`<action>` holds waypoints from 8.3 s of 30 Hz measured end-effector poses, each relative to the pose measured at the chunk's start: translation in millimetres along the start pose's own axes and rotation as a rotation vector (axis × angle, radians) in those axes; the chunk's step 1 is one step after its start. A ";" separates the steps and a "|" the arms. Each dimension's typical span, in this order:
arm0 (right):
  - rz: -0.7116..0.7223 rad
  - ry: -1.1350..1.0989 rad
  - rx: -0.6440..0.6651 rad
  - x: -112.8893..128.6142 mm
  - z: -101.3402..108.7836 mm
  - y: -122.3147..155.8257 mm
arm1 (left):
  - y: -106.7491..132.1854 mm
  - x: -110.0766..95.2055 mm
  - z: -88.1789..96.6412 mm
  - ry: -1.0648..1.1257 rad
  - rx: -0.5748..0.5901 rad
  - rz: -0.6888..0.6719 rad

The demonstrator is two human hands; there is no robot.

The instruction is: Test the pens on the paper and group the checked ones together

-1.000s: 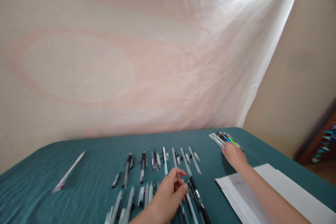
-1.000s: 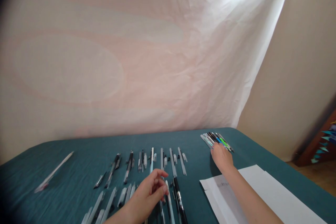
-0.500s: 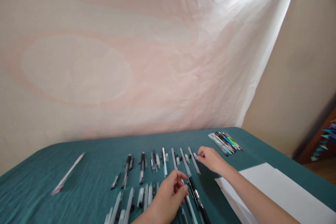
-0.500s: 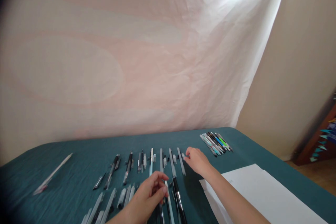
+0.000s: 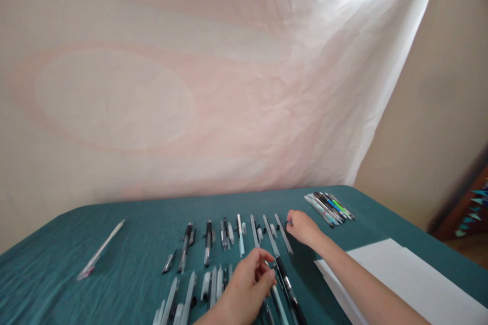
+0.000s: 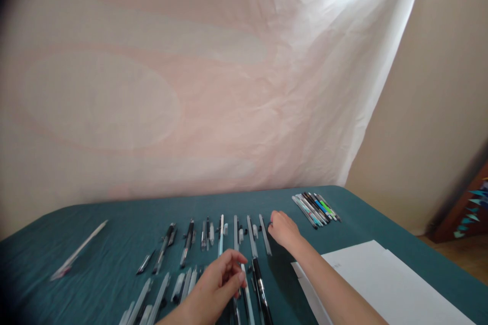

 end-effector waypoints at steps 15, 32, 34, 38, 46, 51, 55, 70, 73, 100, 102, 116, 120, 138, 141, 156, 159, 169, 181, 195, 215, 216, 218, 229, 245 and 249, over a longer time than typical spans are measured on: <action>0.014 0.019 0.053 29.0 13.7 43.5 | 2.3 0.1 -2.1 -0.034 0.025 0.001; -0.080 -0.028 0.053 18.1 5.6 33.3 | 4.0 -3.4 -3.9 -0.005 0.032 0.013; -0.082 -0.079 0.051 16.8 11.0 32.6 | 3.6 -3.9 -3.5 0.006 0.024 0.017; -0.018 -0.262 0.117 23.8 29.6 37.1 | 1.0 -1.9 -1.8 0.106 0.002 0.030; 0.091 -0.975 0.629 73.6 64.5 78.1 | -3.5 2.4 9.7 0.391 -0.118 0.179; 0.093 -1.196 0.784 93.5 68.3 93.8 | -2.0 -4.6 10.8 0.662 -0.102 0.214; 0.099 -1.229 0.781 97.0 67.5 97.0 | -0.4 -3.4 9.2 0.741 -0.115 0.254; 0.069 -1.068 0.784 84.3 79.6 93.5 | -23.0 -15.7 74.8 1.010 -0.475 0.115; 0.083 -1.052 0.710 74.8 90.3 88.2 | -25.8 -16.4 83.3 1.037 -0.518 0.102; 0.126 -0.832 0.488 63.7 100.0 81.5 | -17.1 -6.1 55.0 1.005 -0.535 0.180; 0.148 -0.792 0.465 63.2 101.0 82.2 | -17.5 -4.9 54.7 0.996 -0.543 0.176; 0.122 -0.963 0.310 76.8 99.1 82.9 | -12.0 1.4 31.3 1.016 -0.453 0.254; 0.135 -1.037 0.190 75.1 98.4 75.3 | -10.4 1.0 28.6 1.042 -0.444 0.280; 0.580 -0.016 -0.310 41.3 16.4 47.4 | -4.7 -2.0 16.5 1.123 -0.403 0.425; 0.582 0.019 -0.314 39.3 10.9 47.0 | -4.8 -1.3 17.0 1.122 -0.394 0.414; 0.516 -0.028 -0.318 38.9 12.5 47.4 | -3.2 8.5 16.7 1.090 -0.362 0.371; 0.492 -0.283 -0.228 42.3 23.1 49.5 | -2.8 11.0 15.3 1.078 -0.359 0.358; 0.136 -1.105 0.206 65.2 52.0 65.9 | -8.7 6.5 30.1 1.114 -0.506 0.294; 0.158 -1.108 0.187 75.1 60.5 77.2 | -9.5 4.5 31.1 1.105 -0.506 0.280; 0.266 -0.946 0.042 81.6 70.9 83.2 | -9.4 5.1 29.1 1.081 -0.486 0.268; 0.256 -0.788 -0.058 86.5 57.7 90.1 | -7.2 4.4 27.5 1.071 -0.478 0.266; 0.248 -0.794 -0.044 86.3 56.0 90.2 | -7.3 4.4 27.2 1.068 -0.472 0.266; 0.237 -0.812 -0.002 86.2 54.8 89.9 | -7.5 4.1 26.8 1.066 -0.462 0.272; 0.351 -0.672 0.036 86.0 66.3 90.8 | -7.0 1.9 24.8 1.056 -0.431 0.260; 0.370 -0.680 0.103 82.2 69.0 88.7 | -9.4 6.8 22.5 1.042 -0.427 0.277; 0.394 -0.643 0.075 82.2 71.8 88.9 | -8.1 5.2 22.2 1.039 -0.432 0.283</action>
Point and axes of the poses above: each hand's wrist, its own y-axis away from the middle knuckle, its own z-axis out of the back of the hand, x = y × z, the point moved 4 cm from there along -y, towards the middle knuckle, and after that the axes turned 8 degrees about -x, right-handed, at the moved point
